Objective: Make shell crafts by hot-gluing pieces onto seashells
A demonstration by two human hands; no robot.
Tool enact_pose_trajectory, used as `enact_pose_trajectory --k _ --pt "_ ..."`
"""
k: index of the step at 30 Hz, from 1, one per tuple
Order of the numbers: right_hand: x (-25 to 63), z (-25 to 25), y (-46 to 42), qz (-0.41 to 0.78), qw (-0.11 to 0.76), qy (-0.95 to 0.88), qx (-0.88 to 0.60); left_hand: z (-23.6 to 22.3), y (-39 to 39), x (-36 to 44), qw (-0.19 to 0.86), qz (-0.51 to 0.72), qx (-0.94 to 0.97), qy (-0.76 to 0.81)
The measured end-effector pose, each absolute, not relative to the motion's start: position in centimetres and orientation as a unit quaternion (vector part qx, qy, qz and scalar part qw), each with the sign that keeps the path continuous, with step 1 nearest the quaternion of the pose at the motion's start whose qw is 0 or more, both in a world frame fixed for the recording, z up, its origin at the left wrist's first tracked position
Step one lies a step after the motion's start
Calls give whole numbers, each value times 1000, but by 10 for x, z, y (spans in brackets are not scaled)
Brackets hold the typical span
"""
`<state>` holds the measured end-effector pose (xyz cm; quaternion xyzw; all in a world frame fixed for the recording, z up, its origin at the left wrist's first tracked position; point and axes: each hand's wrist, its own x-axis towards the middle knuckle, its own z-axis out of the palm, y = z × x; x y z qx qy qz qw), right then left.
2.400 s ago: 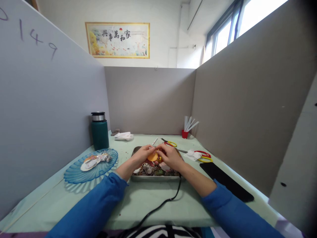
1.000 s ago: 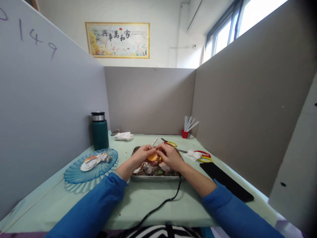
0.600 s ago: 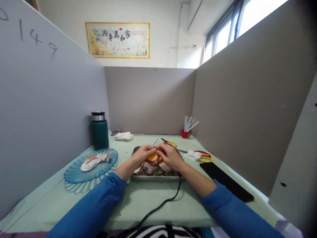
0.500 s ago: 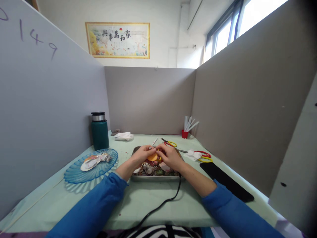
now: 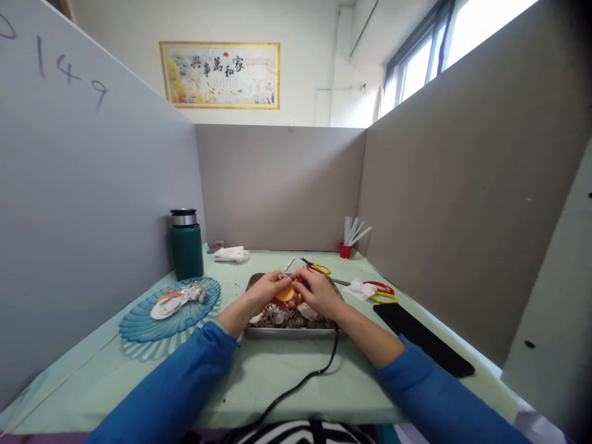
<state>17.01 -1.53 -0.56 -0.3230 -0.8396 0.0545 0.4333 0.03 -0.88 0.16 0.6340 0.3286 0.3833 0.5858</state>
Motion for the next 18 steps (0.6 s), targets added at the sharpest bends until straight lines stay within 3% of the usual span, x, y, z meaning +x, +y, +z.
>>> enact_pose_trajectory --k 18 --pt "170 -7 -14 54 427 -841 -328 1 -8 -1 582 379 640 329"
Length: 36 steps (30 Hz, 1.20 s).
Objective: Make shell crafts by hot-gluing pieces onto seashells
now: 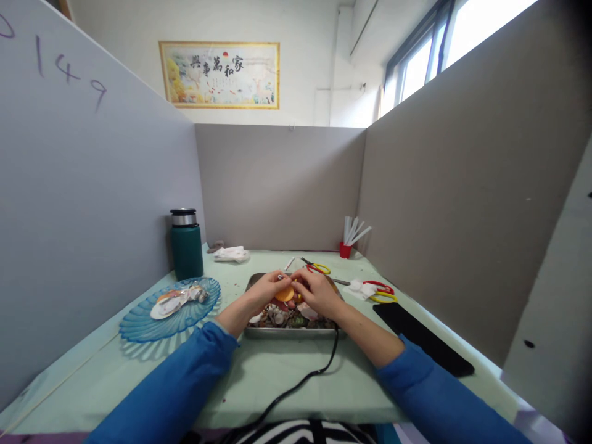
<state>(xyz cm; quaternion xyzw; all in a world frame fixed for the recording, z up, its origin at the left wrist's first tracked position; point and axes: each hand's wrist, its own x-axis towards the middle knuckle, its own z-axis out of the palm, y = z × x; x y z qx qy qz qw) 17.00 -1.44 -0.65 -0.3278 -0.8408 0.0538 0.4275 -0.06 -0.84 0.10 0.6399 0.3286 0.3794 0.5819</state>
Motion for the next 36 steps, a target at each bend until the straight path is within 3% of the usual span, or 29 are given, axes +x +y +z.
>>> enact_pose_trajectory --k 36 --pt "171 -6 -15 59 436 -836 -327 2 -10 0 572 385 639 340"
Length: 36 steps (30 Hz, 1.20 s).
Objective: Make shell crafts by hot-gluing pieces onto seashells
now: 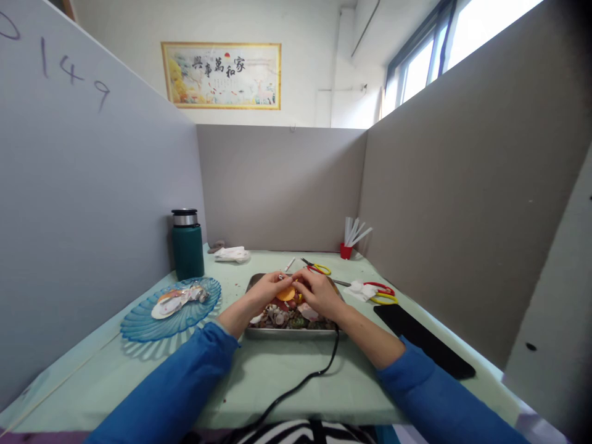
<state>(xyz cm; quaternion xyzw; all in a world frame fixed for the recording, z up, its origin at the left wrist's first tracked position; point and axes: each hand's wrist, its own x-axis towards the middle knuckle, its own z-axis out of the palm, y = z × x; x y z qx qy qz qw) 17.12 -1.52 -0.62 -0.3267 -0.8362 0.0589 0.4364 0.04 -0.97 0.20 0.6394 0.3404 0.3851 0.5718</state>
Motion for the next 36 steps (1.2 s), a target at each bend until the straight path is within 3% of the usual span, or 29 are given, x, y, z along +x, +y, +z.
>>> enact_pose_trajectory --k 36 --pt "170 -5 -17 90 483 -809 -323 5 -11 2 558 423 632 332"
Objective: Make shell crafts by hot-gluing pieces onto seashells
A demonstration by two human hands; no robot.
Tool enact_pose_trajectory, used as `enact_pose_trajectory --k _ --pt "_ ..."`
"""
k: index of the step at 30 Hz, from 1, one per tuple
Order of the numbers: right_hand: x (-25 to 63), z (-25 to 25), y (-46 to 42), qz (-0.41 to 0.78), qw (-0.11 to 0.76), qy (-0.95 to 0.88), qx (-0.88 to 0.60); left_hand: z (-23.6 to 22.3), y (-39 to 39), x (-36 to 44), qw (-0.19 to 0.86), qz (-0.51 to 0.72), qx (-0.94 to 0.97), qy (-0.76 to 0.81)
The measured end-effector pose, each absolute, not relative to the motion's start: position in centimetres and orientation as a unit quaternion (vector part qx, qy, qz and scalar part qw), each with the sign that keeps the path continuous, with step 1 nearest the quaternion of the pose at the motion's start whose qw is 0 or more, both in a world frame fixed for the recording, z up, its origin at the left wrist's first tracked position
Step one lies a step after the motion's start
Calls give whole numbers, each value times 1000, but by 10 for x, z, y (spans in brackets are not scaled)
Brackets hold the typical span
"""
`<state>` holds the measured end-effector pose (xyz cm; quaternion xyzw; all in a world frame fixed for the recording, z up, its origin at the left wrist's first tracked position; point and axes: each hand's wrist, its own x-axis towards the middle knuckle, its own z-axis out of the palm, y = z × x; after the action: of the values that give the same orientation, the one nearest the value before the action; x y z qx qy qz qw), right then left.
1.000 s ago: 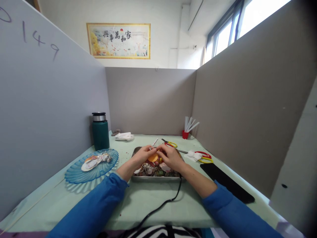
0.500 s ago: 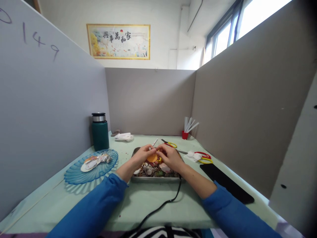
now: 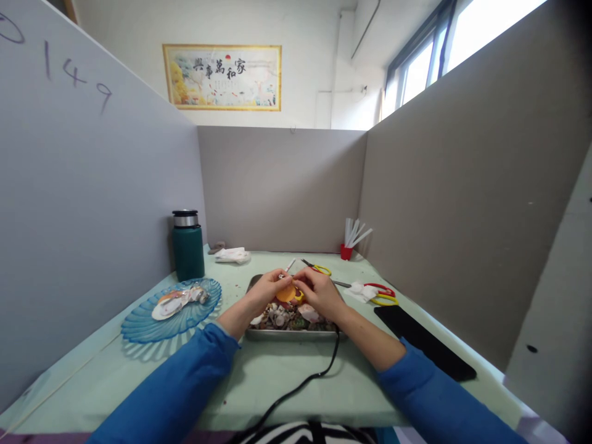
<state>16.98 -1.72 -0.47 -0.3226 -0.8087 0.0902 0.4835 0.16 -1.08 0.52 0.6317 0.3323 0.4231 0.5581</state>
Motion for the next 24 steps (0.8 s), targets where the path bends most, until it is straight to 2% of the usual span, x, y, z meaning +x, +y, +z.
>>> enact_pose_trajectory --k 24 --pt "171 -10 -11 42 504 -795 -336 1 -7 1 568 425 640 294"
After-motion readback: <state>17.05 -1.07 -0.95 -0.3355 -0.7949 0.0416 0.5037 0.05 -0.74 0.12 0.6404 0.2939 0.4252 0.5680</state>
